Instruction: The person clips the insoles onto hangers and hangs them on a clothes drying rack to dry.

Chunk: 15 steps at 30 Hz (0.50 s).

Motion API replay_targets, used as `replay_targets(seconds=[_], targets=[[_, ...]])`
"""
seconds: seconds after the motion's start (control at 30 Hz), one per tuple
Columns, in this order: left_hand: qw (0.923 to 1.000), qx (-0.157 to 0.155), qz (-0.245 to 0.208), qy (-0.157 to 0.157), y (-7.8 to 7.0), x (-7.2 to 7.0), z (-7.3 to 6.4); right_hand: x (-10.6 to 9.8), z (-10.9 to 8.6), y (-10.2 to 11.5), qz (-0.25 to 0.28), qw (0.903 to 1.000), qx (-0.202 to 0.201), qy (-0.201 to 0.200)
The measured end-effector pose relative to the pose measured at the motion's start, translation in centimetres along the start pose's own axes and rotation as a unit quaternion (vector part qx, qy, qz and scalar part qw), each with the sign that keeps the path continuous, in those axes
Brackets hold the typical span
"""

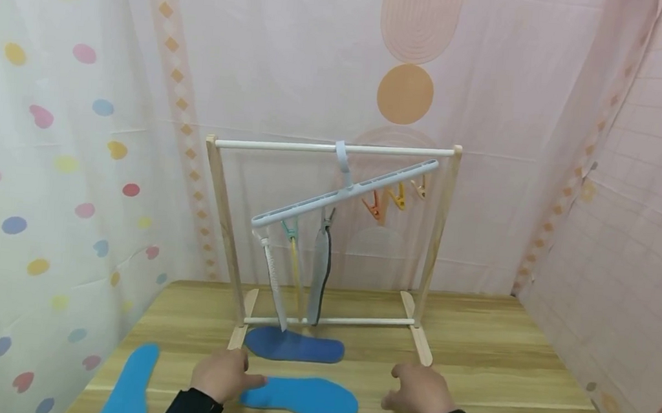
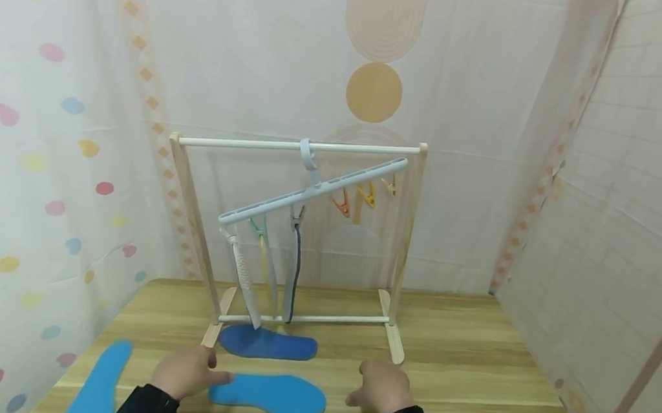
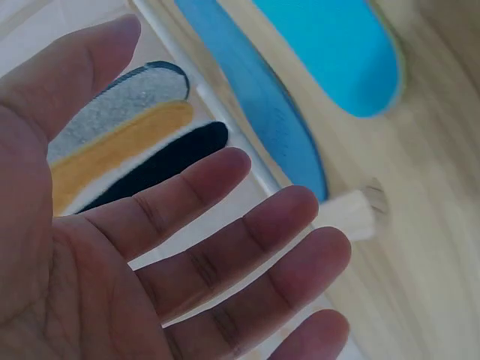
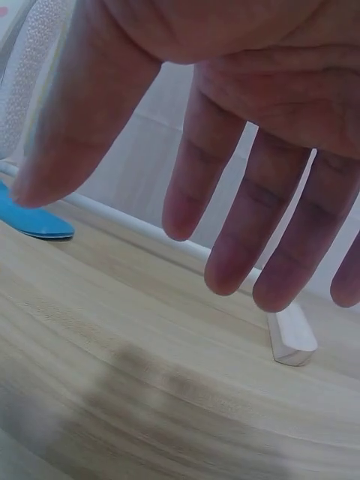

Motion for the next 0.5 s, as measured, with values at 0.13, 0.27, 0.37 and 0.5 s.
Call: replay_targets(seconds=[0.13, 0.27, 0.37, 0.5], targets=[[0.9994, -0.028, -0.016, 0.010, 0.9, -0.5, -1.0, 0.1, -0.2, 0.1, 0.000, 1.0000, -0.007, 0.002], [0.9983, -0.050, -0.016, 0.024, 2.2, -0.1, -1.5, 0.2, -0.4, 0.0, 0.000, 1.0000, -0.006, -0.001], [0.9971, -0.066, -0.013, 0.034, 3.1, 0.1, -1.6, 0.2, -0.6, -0.1, -0.003, 1.0000, -0.003, -0.005], [0.9957, -0.079, -0.006, 0.049, 3.8, 0.3, -1.5, 0.1, -0.7, -0.2, -0.009, 0.9999, -0.001, -0.007]])
Point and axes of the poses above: each hand's wrist, its own z-axis towards the middle knuckle, its own x-axis out of the palm, y = z × x, the point moved 9 cm from there along z, towards the middle knuckle, and after that the axes turned 8 degrees about -y, right-handed, at the moved point
